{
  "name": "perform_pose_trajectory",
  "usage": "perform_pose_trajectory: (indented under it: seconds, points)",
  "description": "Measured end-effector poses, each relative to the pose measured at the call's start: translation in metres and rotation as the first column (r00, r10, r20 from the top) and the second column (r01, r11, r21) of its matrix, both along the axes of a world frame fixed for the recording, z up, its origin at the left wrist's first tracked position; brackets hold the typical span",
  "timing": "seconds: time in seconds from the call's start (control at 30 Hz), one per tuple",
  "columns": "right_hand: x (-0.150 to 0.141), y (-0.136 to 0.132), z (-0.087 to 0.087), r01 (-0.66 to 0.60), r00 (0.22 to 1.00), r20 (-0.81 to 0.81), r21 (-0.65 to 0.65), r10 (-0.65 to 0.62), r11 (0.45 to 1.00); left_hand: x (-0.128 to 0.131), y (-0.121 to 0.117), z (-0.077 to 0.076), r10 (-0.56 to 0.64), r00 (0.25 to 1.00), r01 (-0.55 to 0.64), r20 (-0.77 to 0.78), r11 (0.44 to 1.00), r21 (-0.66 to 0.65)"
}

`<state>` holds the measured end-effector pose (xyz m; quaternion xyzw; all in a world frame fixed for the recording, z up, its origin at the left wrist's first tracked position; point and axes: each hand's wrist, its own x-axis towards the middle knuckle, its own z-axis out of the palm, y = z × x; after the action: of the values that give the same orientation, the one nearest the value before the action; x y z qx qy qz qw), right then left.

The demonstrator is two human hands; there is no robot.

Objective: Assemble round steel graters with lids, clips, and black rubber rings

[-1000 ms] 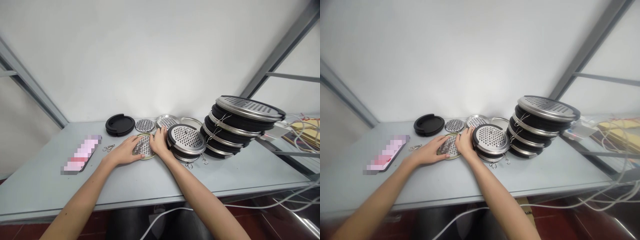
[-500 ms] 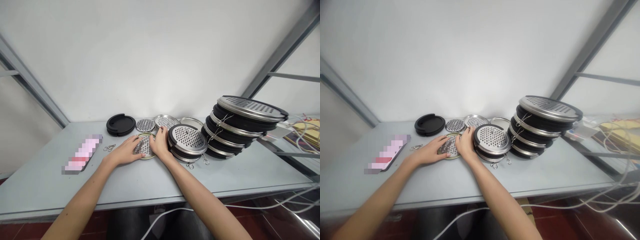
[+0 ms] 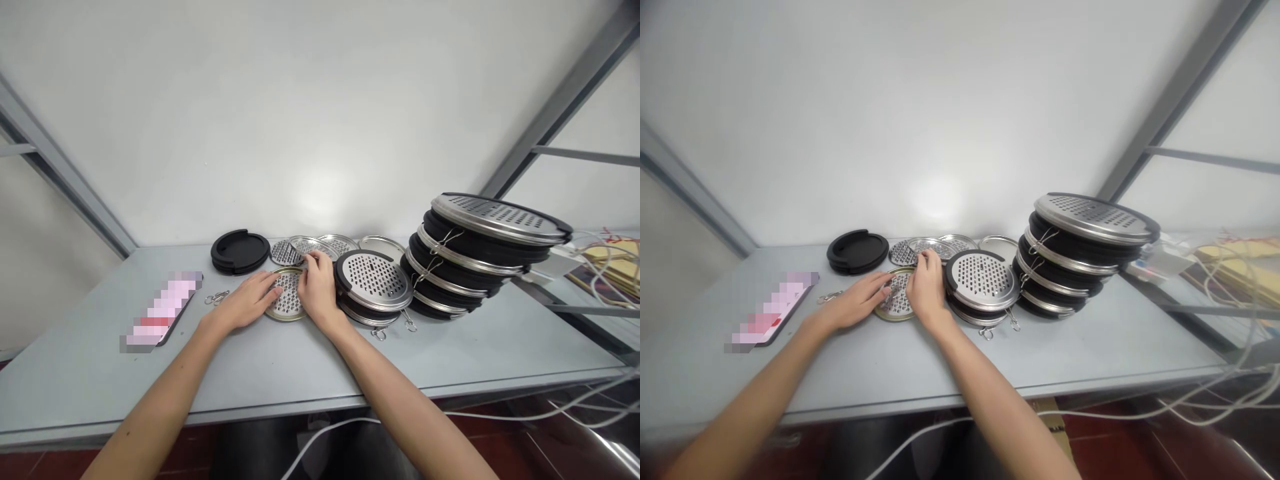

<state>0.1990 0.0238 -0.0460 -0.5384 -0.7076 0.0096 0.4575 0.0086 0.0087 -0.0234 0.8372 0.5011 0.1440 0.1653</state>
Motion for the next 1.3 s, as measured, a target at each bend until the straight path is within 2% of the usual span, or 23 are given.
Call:
perform_pose_trajectory:
  seconds: [0.2, 0.3, 0.37, 0.47, 0.57, 0.67, 0.73, 0.83, 0.97, 1.07, 1.2, 1.3]
  points:
    - [0.004, 0.002, -0.002, -0.021, 0.975, 0.22, -0.053, 0.032, 0.998, -0.002, 0.001, -0.004, -0.015, 0.999, 0.013, 0.03, 0.998, 0.054]
    - [0.004, 0.002, -0.003, -0.016, 0.97, 0.243, 0.02, 0.011, 1.0, -0.002, 0.003, -0.005, -0.016, 0.998, 0.01, 0.053, 0.995, 0.095]
    - [0.003, 0.0, -0.001, -0.01, 0.976, 0.217, 0.107, -0.013, 0.994, -0.001, 0.005, -0.004, -0.002, 0.994, -0.018, 0.109, 0.984, 0.179]
    - [0.002, -0.002, 0.001, -0.028, 0.99, 0.144, 0.211, -0.003, 0.977, 0.002, 0.005, 0.0, 0.022, 0.96, -0.129, 0.278, 0.919, 0.373]
    - [0.0, -0.005, 0.002, -0.124, 0.991, -0.012, 0.271, 0.132, 0.955, 0.005, 0.005, 0.005, 0.009, 0.91, -0.243, 0.415, 0.822, 0.515]
    - [-0.002, -0.008, 0.006, -0.226, 0.937, -0.19, 0.312, 0.293, 0.923, 0.006, 0.004, 0.008, 0.006, 0.89, -0.312, 0.455, 0.736, 0.601]
    - [-0.004, -0.011, 0.011, -0.256, 0.894, -0.282, 0.313, 0.347, 0.915, 0.006, 0.005, 0.009, 0.012, 0.889, -0.341, 0.458, 0.685, 0.644]
    - [-0.006, -0.015, 0.019, -0.278, 0.822, -0.423, 0.288, 0.382, 0.916, 0.007, 0.006, 0.007, 0.04, 0.889, -0.364, 0.456, 0.666, 0.651]
    - [-0.004, -0.016, 0.027, -0.298, 0.694, -0.624, 0.206, 0.36, 0.932, 0.006, 0.006, 0.003, 0.064, 0.901, -0.339, 0.428, 0.721, 0.604]
    - [-0.002, -0.013, 0.031, -0.411, 0.495, -0.807, 0.11, 0.323, 0.905, 0.008, 0.004, 0.001, 0.039, 0.921, -0.281, 0.387, 0.755, 0.593]
    - [-0.001, -0.01, 0.032, -0.583, 0.149, -0.962, 0.102, 0.229, 0.806, 0.016, -0.002, 0.003, -0.008, 0.966, -0.178, 0.257, 0.698, 0.693]
    - [-0.002, -0.011, 0.034, -0.651, -0.014, -0.992, 0.103, 0.124, 0.752, 0.024, -0.007, 0.006, 0.007, 0.99, -0.111, 0.14, 0.652, 0.75]
